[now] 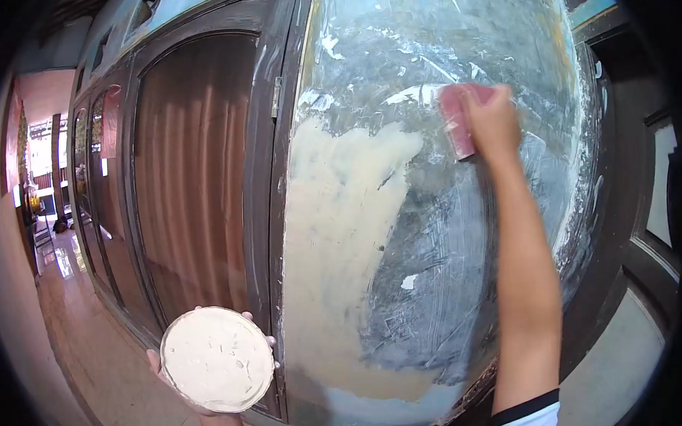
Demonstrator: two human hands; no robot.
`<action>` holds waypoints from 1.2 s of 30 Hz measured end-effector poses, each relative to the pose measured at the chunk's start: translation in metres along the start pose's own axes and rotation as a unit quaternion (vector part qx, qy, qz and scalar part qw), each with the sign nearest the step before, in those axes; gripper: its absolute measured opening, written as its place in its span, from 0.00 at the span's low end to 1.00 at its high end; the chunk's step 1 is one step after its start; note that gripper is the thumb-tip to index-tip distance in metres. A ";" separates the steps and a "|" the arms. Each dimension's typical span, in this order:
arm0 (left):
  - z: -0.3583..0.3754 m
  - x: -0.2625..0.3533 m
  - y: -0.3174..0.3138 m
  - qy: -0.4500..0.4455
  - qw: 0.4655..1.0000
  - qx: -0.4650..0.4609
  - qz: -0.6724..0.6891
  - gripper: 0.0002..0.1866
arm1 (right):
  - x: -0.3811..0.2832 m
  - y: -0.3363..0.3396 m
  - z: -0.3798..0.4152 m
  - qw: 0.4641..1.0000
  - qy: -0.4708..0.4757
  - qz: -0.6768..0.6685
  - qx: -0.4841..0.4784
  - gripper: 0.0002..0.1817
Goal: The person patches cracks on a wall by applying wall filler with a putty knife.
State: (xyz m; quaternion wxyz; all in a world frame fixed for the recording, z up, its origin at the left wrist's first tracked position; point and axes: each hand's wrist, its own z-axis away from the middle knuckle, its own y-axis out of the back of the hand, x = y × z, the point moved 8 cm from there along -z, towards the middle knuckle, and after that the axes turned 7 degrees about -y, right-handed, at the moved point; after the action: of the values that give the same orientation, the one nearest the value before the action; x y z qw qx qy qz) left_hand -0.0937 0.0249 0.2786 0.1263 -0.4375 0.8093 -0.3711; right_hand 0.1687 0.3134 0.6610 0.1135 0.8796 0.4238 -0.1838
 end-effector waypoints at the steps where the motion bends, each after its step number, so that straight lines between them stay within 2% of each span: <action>1: 0.004 -0.002 0.009 -0.009 0.999 0.038 -0.018 0.52 | 0.017 0.008 -0.022 0.999 -0.006 -0.047 0.021 0.37; 2: 0.007 -0.002 0.016 -0.018 0.996 0.075 -0.036 0.52 | 0.028 0.015 -0.031 0.995 -0.013 -0.093 0.042 0.38; 3: 0.005 -0.009 0.004 0.021 0.996 0.013 -0.086 0.52 | 0.031 0.016 -0.027 0.995 -0.015 -0.094 0.042 0.38; 4: 0.002 -0.014 -0.001 0.024 0.996 0.014 -0.088 0.52 | 0.031 0.013 -0.019 0.992 0.009 -0.125 0.008 0.37; 6: -0.002 -0.038 -0.011 0.042 0.995 0.071 0.064 0.55 | 0.034 0.006 0.009 0.988 0.075 -0.131 -0.041 0.37; 9: -0.015 -0.066 -0.022 0.072 0.991 0.072 0.091 0.56 | 0.044 0.006 0.045 0.992 0.088 -0.051 -0.081 0.34; 11: -0.027 -0.084 -0.032 0.088 0.990 0.061 0.092 0.57 | 0.052 0.003 0.057 0.977 0.126 -0.115 -0.125 0.26; 12: -0.031 -0.095 -0.037 0.106 0.989 0.052 0.087 0.57 | 0.055 0.009 0.064 0.978 0.124 -0.113 -0.125 0.26; 15: -0.043 -0.124 -0.052 0.155 0.980 0.008 0.122 0.58 | 0.038 0.036 0.098 0.941 0.133 -0.231 -0.210 0.10; 16: -0.046 -0.134 -0.058 0.169 0.975 0.005 0.146 0.58 | 0.025 0.053 0.116 0.944 0.196 -0.175 -0.200 0.11; 17: -0.050 -0.140 -0.063 0.174 0.973 0.003 0.150 0.58 | 0.013 0.069 0.137 0.930 0.208 -0.187 -0.237 0.16; 18: -0.053 -0.152 -0.066 0.179 0.977 -0.006 0.115 0.58 | -0.014 0.091 0.178 0.856 0.419 -0.132 -0.273 0.21; 20: -0.054 -0.162 -0.067 0.186 0.979 -0.016 0.077 0.57 | -0.014 0.100 0.203 0.860 0.431 -0.102 -0.254 0.19; 22: -0.055 -0.164 -0.065 0.146 0.976 0.011 0.163 0.50 | -0.022 0.119 0.223 0.833 0.508 -0.034 -0.218 0.13; 23: -0.054 -0.166 -0.072 0.152 0.982 -0.018 0.109 0.46 | -0.019 0.122 0.226 0.821 0.526 -0.021 -0.220 0.12; 30: -0.052 -0.181 -0.069 0.156 0.978 -0.019 0.139 0.45 | -0.003 0.141 0.226 0.801 0.533 -0.081 -0.261 0.16; 32: -0.049 -0.184 -0.068 0.166 0.978 -0.006 0.124 0.46 | -0.002 0.143 0.229 0.801 0.524 -0.094 -0.273 0.16; 34: -0.052 -0.187 -0.064 0.153 0.987 0.022 0.034 0.48 | -0.002 0.139 0.234 0.785 0.529 -0.084 -0.313 0.15; 36: -0.051 -0.190 -0.067 0.164 0.985 0.016 0.052 0.50 | -0.002 0.139 0.237 0.784 0.527 -0.075 -0.319 0.15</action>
State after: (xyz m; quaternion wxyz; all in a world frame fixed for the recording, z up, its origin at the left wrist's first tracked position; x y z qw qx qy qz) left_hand 0.0314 0.1791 0.3389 0.0182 -0.3260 0.8347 -0.4436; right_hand 0.2228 0.1424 0.4535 0.1323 0.7189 0.5164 0.4460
